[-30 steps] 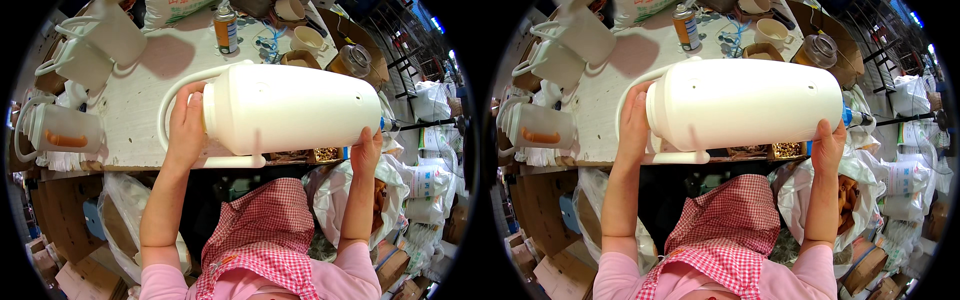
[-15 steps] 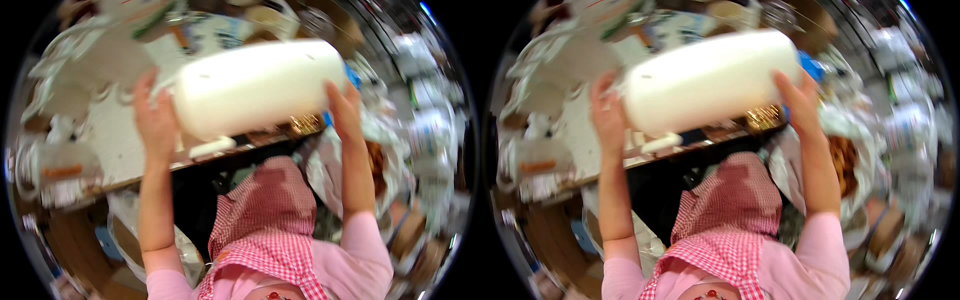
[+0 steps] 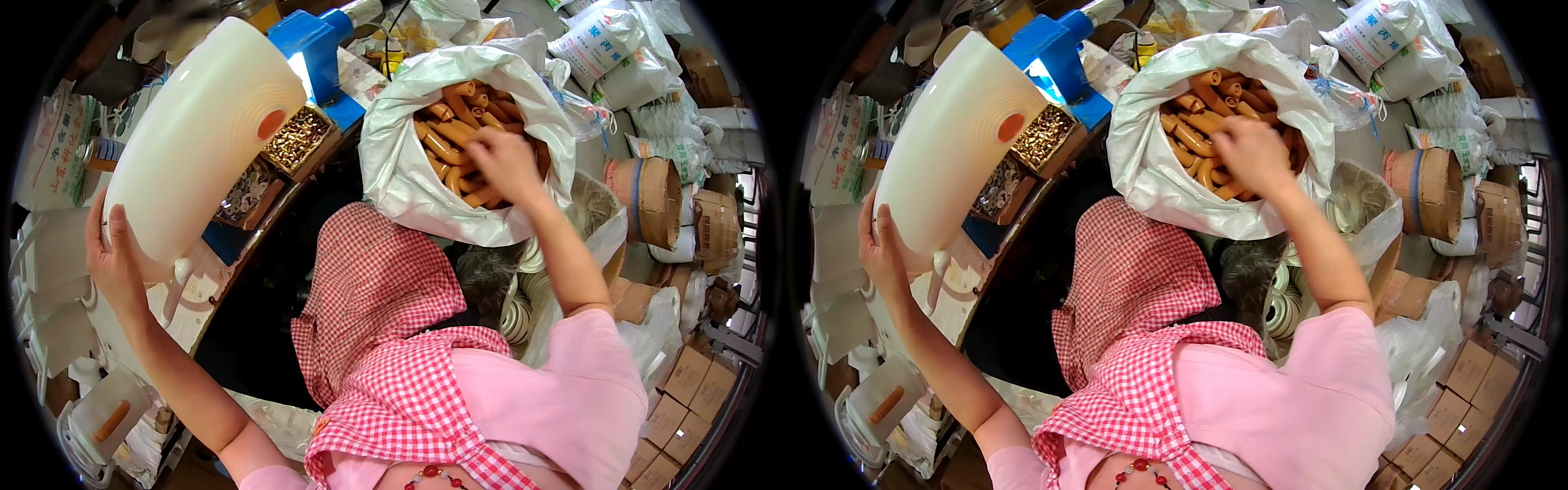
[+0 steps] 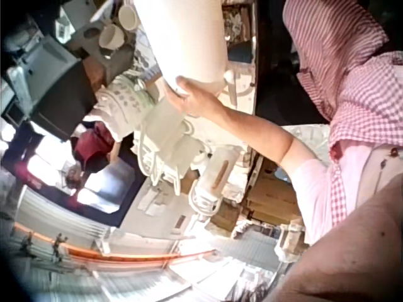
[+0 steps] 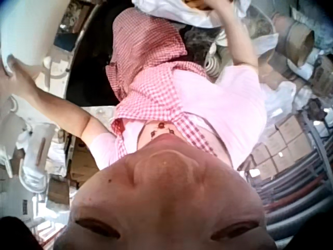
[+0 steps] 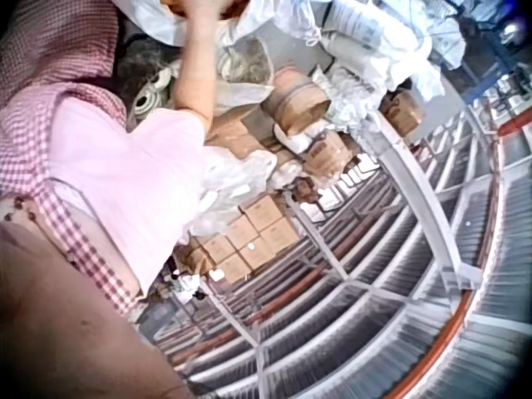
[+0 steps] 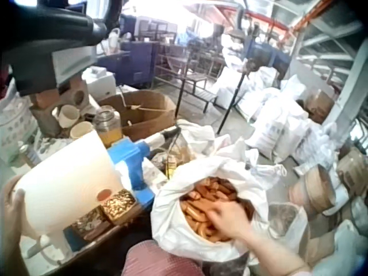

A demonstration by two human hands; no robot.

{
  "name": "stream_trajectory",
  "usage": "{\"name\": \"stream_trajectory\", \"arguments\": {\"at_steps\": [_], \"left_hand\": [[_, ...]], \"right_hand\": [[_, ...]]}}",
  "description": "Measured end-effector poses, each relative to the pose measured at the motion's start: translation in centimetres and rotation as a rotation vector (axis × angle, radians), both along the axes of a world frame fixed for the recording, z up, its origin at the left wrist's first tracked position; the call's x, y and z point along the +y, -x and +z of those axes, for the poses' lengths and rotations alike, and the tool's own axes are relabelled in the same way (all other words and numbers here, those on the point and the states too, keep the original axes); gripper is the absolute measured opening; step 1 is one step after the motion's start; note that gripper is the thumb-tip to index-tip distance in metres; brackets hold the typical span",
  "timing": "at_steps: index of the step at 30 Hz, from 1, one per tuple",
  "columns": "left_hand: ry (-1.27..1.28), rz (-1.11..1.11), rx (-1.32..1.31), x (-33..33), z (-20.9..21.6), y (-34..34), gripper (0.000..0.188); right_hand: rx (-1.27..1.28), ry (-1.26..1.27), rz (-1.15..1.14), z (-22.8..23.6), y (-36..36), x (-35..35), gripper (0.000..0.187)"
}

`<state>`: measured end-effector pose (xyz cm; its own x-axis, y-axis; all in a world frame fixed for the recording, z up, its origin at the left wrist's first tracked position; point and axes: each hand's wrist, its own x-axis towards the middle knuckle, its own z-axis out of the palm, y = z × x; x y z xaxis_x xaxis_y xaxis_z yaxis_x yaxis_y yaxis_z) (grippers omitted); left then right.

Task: The person assembles components for insulated thermos flasks by picking small metal rivets from a sorting block on the table, manually pressing them into designated alignment holes on the outer white plastic casing, checking the attachment, inserting inner insulation parts, and then stacking the completed casings.

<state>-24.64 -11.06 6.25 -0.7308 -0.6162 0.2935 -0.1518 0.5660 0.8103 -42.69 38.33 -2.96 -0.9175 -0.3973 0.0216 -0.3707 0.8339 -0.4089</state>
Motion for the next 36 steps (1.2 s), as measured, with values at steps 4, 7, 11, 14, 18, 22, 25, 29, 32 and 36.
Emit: {"name": "stream_trajectory", "arguments": {"at_steps": [4,7,11,14,18,22,25,29,32,36], "left_hand": [[-0.004,-0.015,-0.022,-1.0,-0.2,-0.2,0.044],[0.082,-0.036,-0.006,-1.1,0.0,0.4,0.043],[0.083,0.004,-0.025,-0.1,0.3,0.5,0.044],[0.076,-0.002,-0.024,-0.6,0.0,0.5,0.045],[0.029,-0.052,-0.012,-0.9,-0.3,0.1,0.048],[-0.037,-0.041,-0.022,-0.8,-0.5,0.3,0.051],[-0.001,-0.046,-0.019,-1.0,-0.5,0.2,0.051],[-0.037,-0.064,-0.007,-1.2,-0.6,0.3,0.049],[0.152,-0.047,-0.002,-0.8,-1.2,1.2,0.047],[0.206,-0.016,0.008,-1.9,-0.7,0.7,0.046]], "right_hand": [[0.371,-0.418,0.084,-4.7,-1.5,-4.5,0.034],[0.207,-0.458,0.069,-5.4,0.1,-5.0,0.036],[-0.090,-0.016,0.171,-1.0,1.8,-2.8,0.051],[-0.926,0.809,-0.076,2.8,1.1,-1.8,0.044],[-1.067,1.052,-0.168,3.2,-0.8,-0.7,0.032],[-1.005,1.125,-0.329,3.5,-1.4,-1.3,0.028],[-0.953,1.104,-0.390,4.4,-1.8,-1.7,0.028],[-1.089,1.067,-0.151,5.4,-1.5,0.4,0.031],[-0.983,1.025,-0.132,6.8,-2.8,0.9,0.038],[-0.872,0.835,0.018,8.3,-2.5,-0.6,0.036]]}}
